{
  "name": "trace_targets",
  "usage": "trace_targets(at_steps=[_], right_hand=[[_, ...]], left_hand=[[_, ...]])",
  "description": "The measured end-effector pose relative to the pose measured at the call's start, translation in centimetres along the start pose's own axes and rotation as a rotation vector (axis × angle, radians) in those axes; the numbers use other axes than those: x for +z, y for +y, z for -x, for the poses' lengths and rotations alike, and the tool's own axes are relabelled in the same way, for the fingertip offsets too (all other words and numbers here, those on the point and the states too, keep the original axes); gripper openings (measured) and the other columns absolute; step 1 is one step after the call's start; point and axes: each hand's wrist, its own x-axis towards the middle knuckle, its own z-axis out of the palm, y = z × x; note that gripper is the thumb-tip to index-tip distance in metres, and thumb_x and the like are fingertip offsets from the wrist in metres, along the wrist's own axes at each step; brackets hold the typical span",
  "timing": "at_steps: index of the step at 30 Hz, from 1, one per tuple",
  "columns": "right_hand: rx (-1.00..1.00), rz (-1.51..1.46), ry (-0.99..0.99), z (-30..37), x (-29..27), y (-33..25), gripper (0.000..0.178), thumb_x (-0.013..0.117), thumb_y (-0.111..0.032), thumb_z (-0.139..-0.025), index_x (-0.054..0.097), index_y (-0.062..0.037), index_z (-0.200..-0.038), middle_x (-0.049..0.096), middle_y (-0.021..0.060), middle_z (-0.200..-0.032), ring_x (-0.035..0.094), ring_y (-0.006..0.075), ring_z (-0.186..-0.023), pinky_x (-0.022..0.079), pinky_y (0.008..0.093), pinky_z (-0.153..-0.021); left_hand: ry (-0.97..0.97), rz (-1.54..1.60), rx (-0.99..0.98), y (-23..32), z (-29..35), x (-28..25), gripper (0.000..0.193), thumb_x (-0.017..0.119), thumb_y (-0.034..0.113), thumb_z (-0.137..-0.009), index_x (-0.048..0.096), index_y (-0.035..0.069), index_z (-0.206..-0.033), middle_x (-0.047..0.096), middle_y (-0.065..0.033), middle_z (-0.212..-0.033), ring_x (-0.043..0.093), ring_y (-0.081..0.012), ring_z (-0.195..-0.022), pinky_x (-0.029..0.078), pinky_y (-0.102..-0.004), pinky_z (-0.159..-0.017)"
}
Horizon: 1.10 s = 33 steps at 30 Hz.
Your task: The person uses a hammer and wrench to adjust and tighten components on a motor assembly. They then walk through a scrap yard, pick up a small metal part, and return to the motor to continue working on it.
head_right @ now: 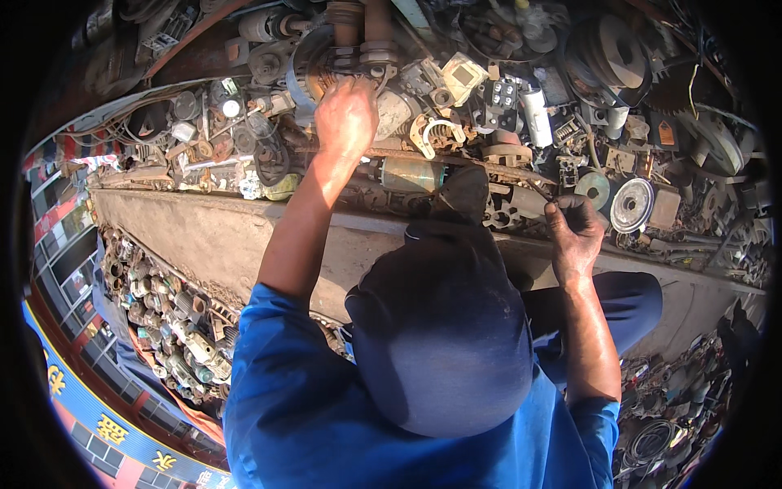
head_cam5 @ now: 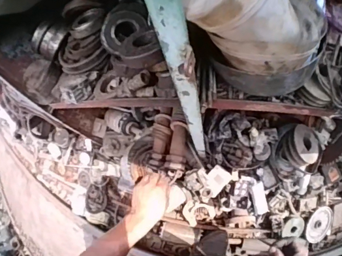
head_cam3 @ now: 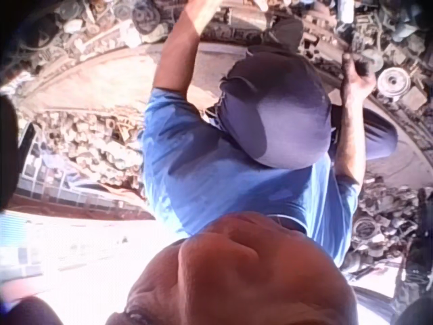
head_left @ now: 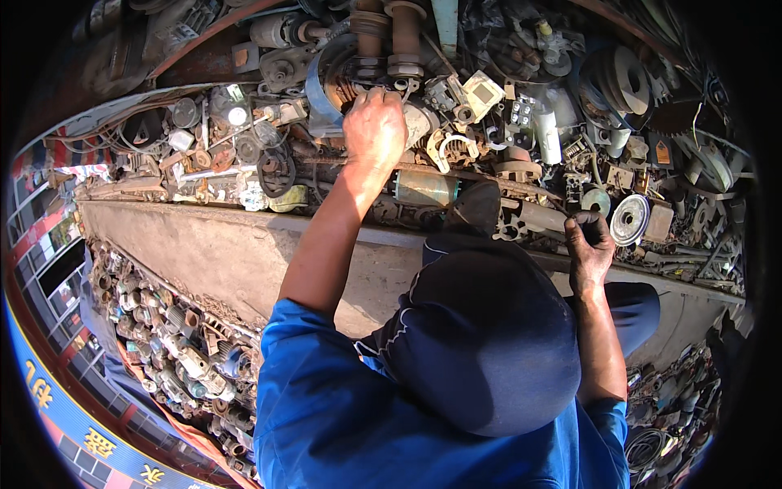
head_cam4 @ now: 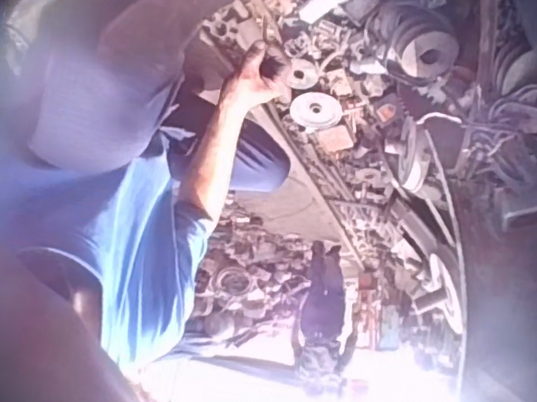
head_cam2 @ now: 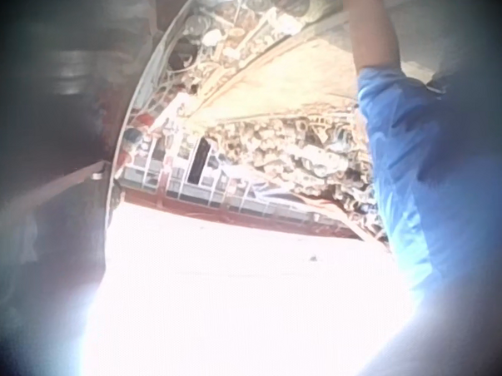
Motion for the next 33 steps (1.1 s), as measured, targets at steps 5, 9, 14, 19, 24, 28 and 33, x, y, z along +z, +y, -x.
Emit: trace_targets(at_steps=[5, 9, 14, 19, 24, 28, 33], right_hand=[[-0.05, 0.021, -0.06, 0.4, 2.1, -1.3, 0.013, 0.073, -0.008, -0.09, 0.062, -0.0023, -0.093, 0.062, -0.002, -0.083, 0.054, 0.0062, -0.077, 0.045, 0.0223, -0.073], [-0.034, 0.018, -0.058, 0.3, 1.9, -1.0, 0.011, 0.072, -0.007, -0.09, 0.062, -0.0019, -0.091, 0.063, -0.0013, -0.081, 0.055, 0.006, -0.076, 0.045, 0.0224, -0.072], [-0.008, -0.001, -0.068, 0.2, 1.9, -1.4, 0.01, 0.071, -0.007, -0.09, 0.062, -0.0016, -0.09, 0.063, -0.0004, -0.08, 0.056, 0.0063, -0.073, 0.046, 0.0225, -0.07], [-0.015, -0.005, -0.063, 0.3, 1.6, -1.3, 0.01, 0.071, -0.007, -0.09, 0.062, -0.0013, -0.09, 0.064, -0.0002, -0.08, 0.056, 0.0072, -0.074, 0.046, 0.0227, -0.071], [-0.025, -0.008, -0.072, 0.3, 1.4, -1.4, 0.013, 0.072, -0.009, -0.09, 0.062, -0.0008, -0.091, 0.064, 0.0004, -0.08, 0.056, 0.0082, -0.075, 0.047, 0.0237, -0.072], [-0.033, -0.009, -0.076, 0.6, 1.3, -2.0, 0.013, 0.072, -0.008, -0.09, 0.061, -0.0011, -0.091, 0.064, 0.0004, -0.079, 0.056, 0.0078, -0.074, 0.047, 0.0237, -0.071], [-0.029, -0.008, -0.067, 0.7, 0.9, -1.3, 0.012, 0.071, -0.008, -0.09, 0.061, -0.0011, -0.09, 0.063, 0.0002, -0.079, 0.056, 0.0077, -0.074, 0.047, 0.0238, -0.071]], left_hand=[[-0.057, -0.153, 0.121, -2.9, -2.4, 0.6, 0.017, 0.057, 0.015, -0.082, 0.072, 0.008, -0.079, 0.068, -0.0117, -0.096, 0.064, -0.0304, -0.096, 0.051, -0.0467, -0.084], [-0.158, -0.201, 0.13, -3.6, -2.5, 0.7, 0.021, 0.053, 0.019, -0.086, 0.072, 0.01, -0.083, 0.068, -0.0109, -0.1, 0.062, -0.0323, -0.101, 0.046, -0.0493, -0.09], [-0.116, -0.231, 0.224, -5.2, -3.0, 1.6, 0.017, 0.057, 0.022, -0.087, 0.068, 0.013, -0.079, 0.065, -0.0114, -0.093, 0.061, -0.0326, -0.093, 0.048, -0.0476, -0.079], [-0.123, -0.295, 0.253, -4.1, -2.1, 0.8, 0.019, 0.054, 0.021, -0.09, 0.071, 0.014, -0.094, 0.064, -0.0123, -0.1, 0.06, -0.0311, -0.099, 0.046, -0.0477, -0.087], [-0.209, -0.364, 0.251, -2.7, -2.4, -0.5, 0.024, 0.053, 0.024, -0.093, 0.072, 0.011, -0.097, 0.063, -0.0111, -0.102, 0.06, -0.0277, -0.104, 0.044, -0.0479, -0.092], [-0.231, -0.38, 0.222, -1.4, -1.9, -3.1, 0.025, 0.057, 0.03, -0.09, 0.07, 0.009, -0.095, 0.063, -0.0102, -0.105, 0.059, -0.0277, -0.106, 0.042, -0.0469, -0.096], [-0.268, -0.518, 0.393, -5.5, 1.1, -3.5, 0.022, 0.058, 0.026, -0.088, 0.067, 0.008, -0.096, 0.064, -0.0094, -0.11, 0.058, -0.0271, -0.113, 0.029, -0.0463, -0.114]])
